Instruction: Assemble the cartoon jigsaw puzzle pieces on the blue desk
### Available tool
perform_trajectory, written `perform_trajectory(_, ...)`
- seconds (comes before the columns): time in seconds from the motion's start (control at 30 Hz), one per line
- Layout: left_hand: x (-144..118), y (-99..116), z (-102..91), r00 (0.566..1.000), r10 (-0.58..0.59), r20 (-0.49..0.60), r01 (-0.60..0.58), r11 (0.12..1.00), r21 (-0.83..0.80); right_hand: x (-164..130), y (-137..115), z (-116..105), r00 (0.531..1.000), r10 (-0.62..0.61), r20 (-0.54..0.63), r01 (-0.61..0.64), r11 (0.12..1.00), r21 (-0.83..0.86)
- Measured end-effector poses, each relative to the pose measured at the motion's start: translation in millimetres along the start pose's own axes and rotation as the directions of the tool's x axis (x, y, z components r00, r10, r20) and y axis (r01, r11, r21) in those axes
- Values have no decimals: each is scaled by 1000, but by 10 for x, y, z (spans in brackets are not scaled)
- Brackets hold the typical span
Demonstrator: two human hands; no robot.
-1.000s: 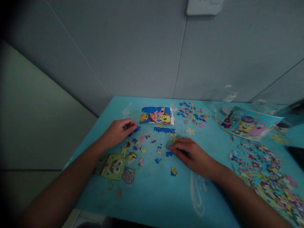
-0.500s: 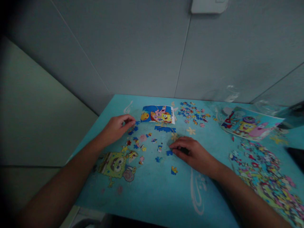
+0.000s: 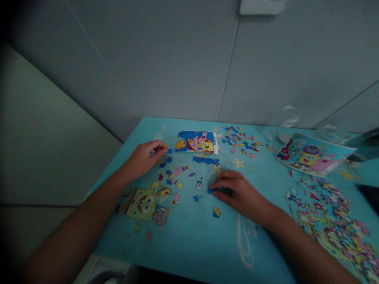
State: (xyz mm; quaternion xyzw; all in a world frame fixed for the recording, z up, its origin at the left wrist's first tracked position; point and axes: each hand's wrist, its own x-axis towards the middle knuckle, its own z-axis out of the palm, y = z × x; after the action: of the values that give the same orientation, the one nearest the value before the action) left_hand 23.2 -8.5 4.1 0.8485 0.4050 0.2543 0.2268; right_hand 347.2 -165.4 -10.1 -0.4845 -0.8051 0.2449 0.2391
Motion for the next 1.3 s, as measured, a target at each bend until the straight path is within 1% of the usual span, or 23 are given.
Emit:
perform_trajectory(0.1, 2, -19, -13, 1000, -1, -27, 1, 1000, 15, -6, 5, 6, 1000, 4, -8, -4, 1000, 2)
perform_trajectory(0.2, 2, -30, -11, 1000, 6, -31, -6, 1000, 20, -13, 8, 4, 1000, 28, -3, -28, 1000, 7)
perform_trajectory(0.43, 2, -22, 9, 1000, 14, -1, -14, 999, 36, -14, 2, -8, 1000, 12, 27, -12, 1000, -3)
perform_trajectory(0.67, -2, -34, 16, 1000, 28, 10, -28, 999, 37, -40, 19, 24, 1000, -11, 10, 12, 998, -67)
perform_trajectory(0.97, 4, -41, 27, 999, 21, 27, -22, 998, 56, -21, -15, -29, 1000, 4, 25, -3, 1000, -23)
perform_trajectory(1.03, 6, -32, 26, 999, 18, 30, -20, 998, 57, -20, -8, -56, 998, 54, 16, -54, 998, -34)
perform_trajectory(1.1, 7, -31, 27, 999, 14, 33, -16, 998, 60, -26, 4, -89, 986, 162, -46, -165, 982, -90)
perform_trajectory(1.2, 5, -49, 33, 999, 15, 35, -17, 998, 64, -41, 29, -147, 922, 341, -181, -375, 905, -203)
perform_trajectory(1.27, 3, -65, 36, 999, 22, 33, -24, 998, 63, -50, 55, -188, 887, 402, -226, -452, 856, -250)
perform_trajectory(1.3, 2, -71, 37, 999, 24, 34, -26, 998, 61, -53, 72, -206, 884, 407, -232, -459, 851, -257)
